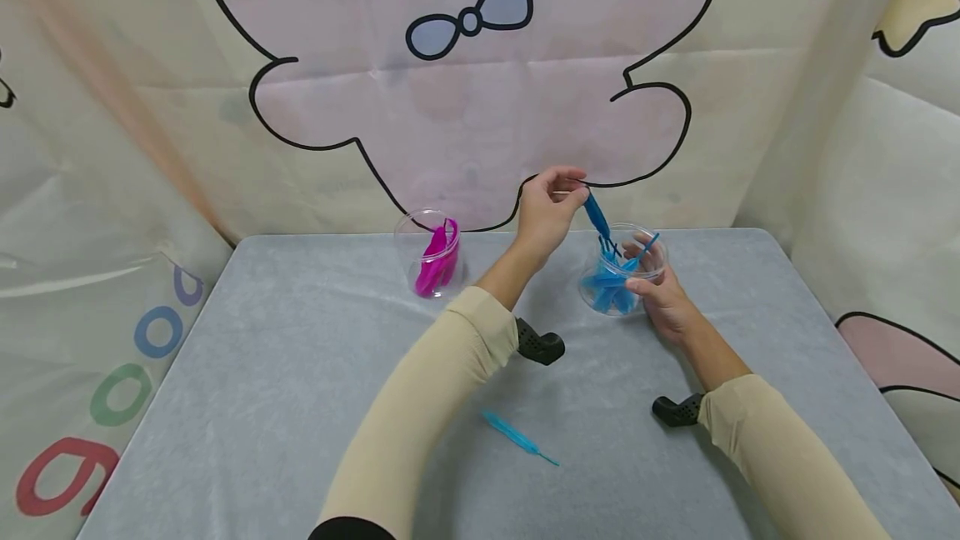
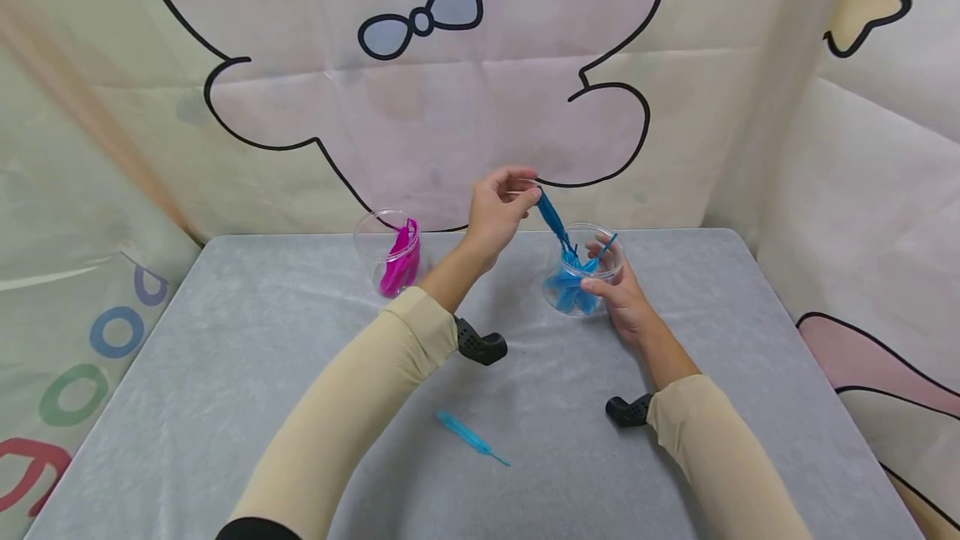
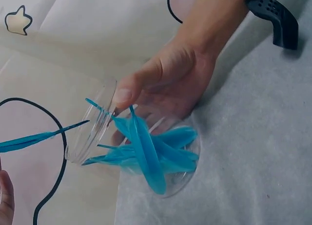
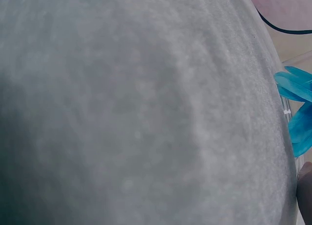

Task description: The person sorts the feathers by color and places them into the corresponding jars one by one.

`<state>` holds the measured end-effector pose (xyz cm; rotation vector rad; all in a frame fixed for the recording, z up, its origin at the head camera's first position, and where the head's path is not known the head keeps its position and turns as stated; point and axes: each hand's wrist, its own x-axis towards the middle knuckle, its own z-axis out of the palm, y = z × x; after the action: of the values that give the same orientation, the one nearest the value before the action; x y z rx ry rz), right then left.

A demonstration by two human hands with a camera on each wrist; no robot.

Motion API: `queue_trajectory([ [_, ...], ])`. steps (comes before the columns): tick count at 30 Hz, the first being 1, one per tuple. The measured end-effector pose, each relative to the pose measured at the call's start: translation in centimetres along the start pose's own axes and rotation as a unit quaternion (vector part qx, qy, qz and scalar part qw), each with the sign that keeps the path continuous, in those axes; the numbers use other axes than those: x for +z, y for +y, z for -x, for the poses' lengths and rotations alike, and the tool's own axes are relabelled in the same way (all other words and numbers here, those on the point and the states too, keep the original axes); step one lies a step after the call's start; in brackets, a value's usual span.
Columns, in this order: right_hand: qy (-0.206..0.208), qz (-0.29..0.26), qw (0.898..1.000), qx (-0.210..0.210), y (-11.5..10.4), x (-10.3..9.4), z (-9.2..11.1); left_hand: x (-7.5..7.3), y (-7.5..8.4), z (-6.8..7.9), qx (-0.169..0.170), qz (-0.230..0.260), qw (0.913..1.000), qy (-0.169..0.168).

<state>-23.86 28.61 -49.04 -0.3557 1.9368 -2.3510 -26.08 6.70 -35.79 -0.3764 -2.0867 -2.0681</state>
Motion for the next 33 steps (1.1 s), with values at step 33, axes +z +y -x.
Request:
queue_trajectory([
  [33,-0.007,0.005,1.0,-0.013,0.2,-0.3,-0.2,1.8,-3.0,1.5,-0.007,-0.057,0.9958,-0.072],
])
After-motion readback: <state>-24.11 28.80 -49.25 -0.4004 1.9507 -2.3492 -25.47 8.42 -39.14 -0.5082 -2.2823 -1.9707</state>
